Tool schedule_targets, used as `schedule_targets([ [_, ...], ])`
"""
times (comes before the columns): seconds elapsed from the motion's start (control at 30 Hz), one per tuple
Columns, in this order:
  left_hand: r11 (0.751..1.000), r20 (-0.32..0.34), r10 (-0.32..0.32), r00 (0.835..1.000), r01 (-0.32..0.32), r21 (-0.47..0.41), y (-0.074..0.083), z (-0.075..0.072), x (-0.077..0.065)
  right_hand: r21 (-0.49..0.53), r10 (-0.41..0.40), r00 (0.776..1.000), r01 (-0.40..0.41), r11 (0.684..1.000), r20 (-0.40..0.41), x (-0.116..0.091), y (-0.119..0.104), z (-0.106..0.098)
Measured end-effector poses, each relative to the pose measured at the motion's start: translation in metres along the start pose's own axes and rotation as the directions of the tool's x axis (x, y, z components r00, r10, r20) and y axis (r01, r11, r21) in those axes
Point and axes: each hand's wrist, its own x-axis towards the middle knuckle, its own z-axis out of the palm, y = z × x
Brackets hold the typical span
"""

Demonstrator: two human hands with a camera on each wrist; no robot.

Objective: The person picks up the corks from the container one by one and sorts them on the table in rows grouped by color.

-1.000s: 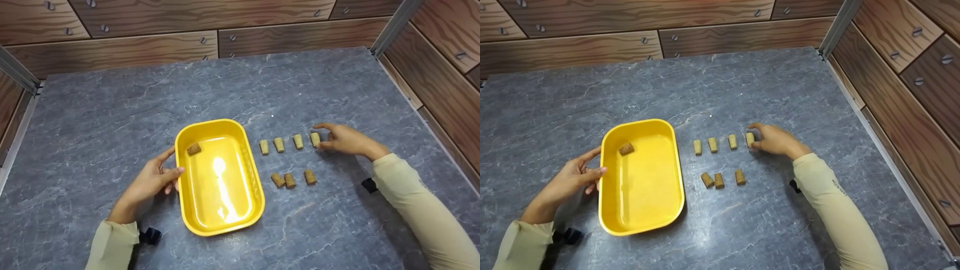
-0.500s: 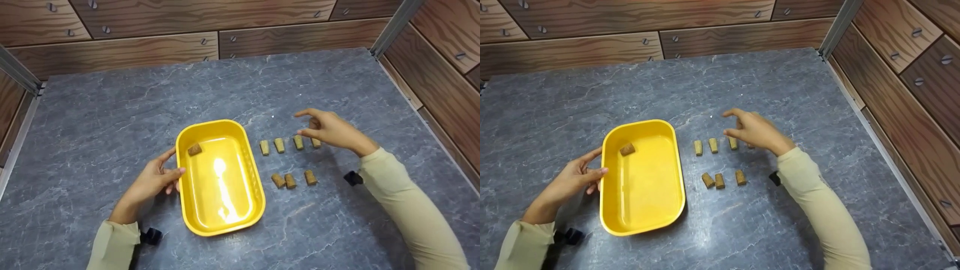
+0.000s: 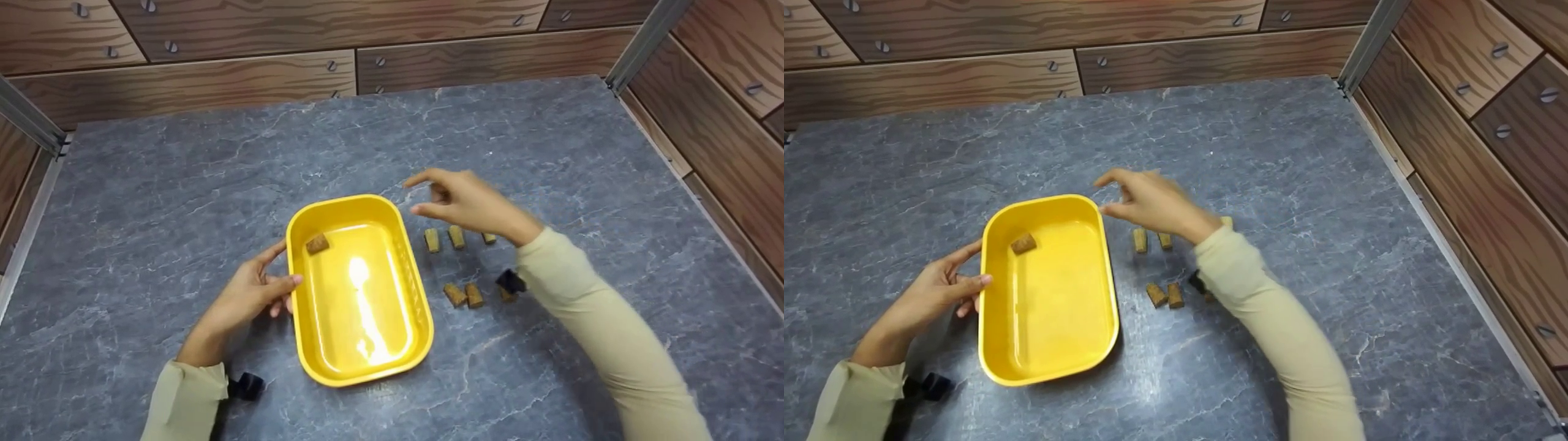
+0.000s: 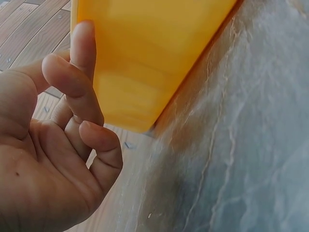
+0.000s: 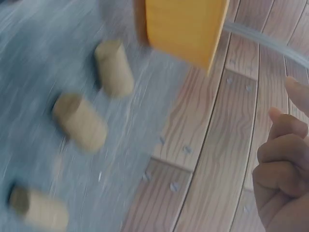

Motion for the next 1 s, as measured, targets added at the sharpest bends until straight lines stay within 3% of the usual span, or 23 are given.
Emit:
schedule_targets([
  [0.5,0.999,0.027,0.017,0.999,-0.016,-0.044,0.000,0.000,0.001,-0.167,-0.052,0.985,0.080,0.983,0.164,0.054,-0.036,0.055],
  [0.83,0.998,0.019,0.008,1.000,-0.007,-0.058,-0.002,-0.001,-0.001,-0.263,-0.057,0.961,0.130,0.956,0.270,0.076,-0.044,0.088],
  [1.0,0.998,0.016,0.002,1.000,-0.001,-0.059,-0.001,-0.001,0.000,-0.296,-0.017,0.951,0.113,0.949,0.308,0.079,-0.040,0.094],
])
